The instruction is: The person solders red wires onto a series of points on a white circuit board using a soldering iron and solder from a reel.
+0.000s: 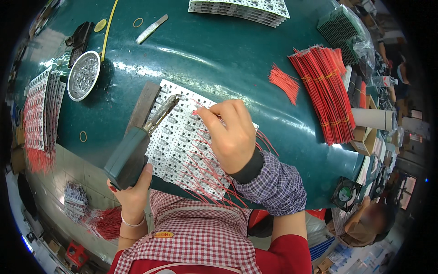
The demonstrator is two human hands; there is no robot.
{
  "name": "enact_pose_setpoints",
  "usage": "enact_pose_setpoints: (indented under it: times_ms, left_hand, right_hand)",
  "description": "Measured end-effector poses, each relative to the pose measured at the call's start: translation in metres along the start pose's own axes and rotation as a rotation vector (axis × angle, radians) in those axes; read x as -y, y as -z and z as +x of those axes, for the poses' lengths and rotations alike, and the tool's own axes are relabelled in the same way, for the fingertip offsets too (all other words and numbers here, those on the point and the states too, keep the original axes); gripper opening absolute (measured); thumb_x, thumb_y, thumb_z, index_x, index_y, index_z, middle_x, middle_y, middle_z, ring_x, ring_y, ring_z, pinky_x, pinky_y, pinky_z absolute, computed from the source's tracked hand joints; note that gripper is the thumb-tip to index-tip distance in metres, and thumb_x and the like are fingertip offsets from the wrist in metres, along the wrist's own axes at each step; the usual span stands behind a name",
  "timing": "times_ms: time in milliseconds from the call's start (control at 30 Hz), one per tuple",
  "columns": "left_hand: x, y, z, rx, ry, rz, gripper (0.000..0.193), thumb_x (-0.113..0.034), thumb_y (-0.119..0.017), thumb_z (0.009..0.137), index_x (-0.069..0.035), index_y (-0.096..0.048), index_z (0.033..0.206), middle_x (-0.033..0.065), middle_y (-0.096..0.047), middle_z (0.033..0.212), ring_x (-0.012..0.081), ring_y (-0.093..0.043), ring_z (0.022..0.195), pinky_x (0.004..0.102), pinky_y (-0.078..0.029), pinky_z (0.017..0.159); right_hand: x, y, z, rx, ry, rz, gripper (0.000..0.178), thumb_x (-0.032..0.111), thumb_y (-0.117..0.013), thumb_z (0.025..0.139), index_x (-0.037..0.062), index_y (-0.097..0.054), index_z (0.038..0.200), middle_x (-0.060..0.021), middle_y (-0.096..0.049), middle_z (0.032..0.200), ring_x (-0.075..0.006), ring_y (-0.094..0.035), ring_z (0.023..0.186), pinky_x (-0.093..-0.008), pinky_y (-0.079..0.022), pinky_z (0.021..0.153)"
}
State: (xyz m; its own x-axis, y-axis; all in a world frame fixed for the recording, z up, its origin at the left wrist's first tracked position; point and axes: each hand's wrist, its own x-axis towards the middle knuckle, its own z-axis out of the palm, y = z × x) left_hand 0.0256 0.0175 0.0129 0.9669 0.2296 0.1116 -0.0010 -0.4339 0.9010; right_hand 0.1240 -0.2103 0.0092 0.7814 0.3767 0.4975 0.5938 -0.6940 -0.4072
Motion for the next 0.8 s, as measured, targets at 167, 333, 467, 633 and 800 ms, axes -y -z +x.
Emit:
enact_pose_setpoints:
  times_ms: [167,333,467,633,800]
  left_hand:
    - [0.003,0.003,-0.006,-0.016,0.132,-0.087,0.021,-0.001,-0.081,0.079,0.003,-0.072,0.097,0.0088,-0.072,0.090,0.0149,-0.068,0.073,0.0297,-0.055,0.068]
    - [0.000,0.001,-0.001,-0.020,0.089,-0.104,0.021,-0.001,-0.081,0.079,0.003,-0.072,0.097,0.0089,-0.073,0.090,0.0146,-0.068,0.073,0.0294,-0.055,0.069]
    - [0.004,0.004,-0.001,-0.034,0.097,-0.111,0.020,-0.002,-0.082,0.079,0.003,-0.072,0.096,0.0086,-0.073,0.088,0.0142,-0.068,0.072,0.0290,-0.054,0.068]
    - [0.004,0.004,-0.001,-0.038,0.134,-0.108,0.019,-0.002,-0.082,0.079,0.003,-0.072,0.094,0.0086,-0.073,0.087,0.0146,-0.068,0.072,0.0285,-0.054,0.068]
    - [0.005,0.004,-0.003,-0.035,0.120,-0.134,0.019,-0.002,-0.083,0.079,0.003,-0.073,0.094,0.0090,-0.074,0.087,0.0155,-0.068,0.069,0.0292,-0.054,0.067]
  right_hand:
    - [0.002,0.012,0.003,-0.064,-0.031,-0.021,0.036,-0.011,-0.070,0.068,0.0000,-0.073,0.102,-0.0101,-0.061,0.086,-0.0278,-0.059,0.079,-0.0385,-0.051,0.066]
    - [-0.003,-0.018,0.001,-0.024,-0.057,0.100,0.029,-0.012,-0.072,0.073,0.0001,-0.074,0.099,-0.0096,-0.061,0.085,-0.0271,-0.060,0.079,-0.0382,-0.051,0.066]
    - [-0.004,-0.017,-0.006,-0.017,-0.104,0.077,0.027,-0.010,-0.074,0.074,0.0013,-0.074,0.099,-0.0078,-0.062,0.085,-0.0259,-0.061,0.079,-0.0375,-0.051,0.067]
    - [-0.011,-0.029,-0.016,-0.021,-0.069,0.050,0.027,-0.008,-0.073,0.072,0.0031,-0.074,0.097,-0.0059,-0.066,0.086,-0.0247,-0.062,0.081,-0.0367,-0.052,0.067]
    - [-0.011,-0.033,-0.016,-0.019,-0.058,0.020,0.029,-0.006,-0.072,0.070,0.0044,-0.075,0.096,-0.0051,-0.068,0.087,-0.0243,-0.063,0.083,-0.0364,-0.053,0.068]
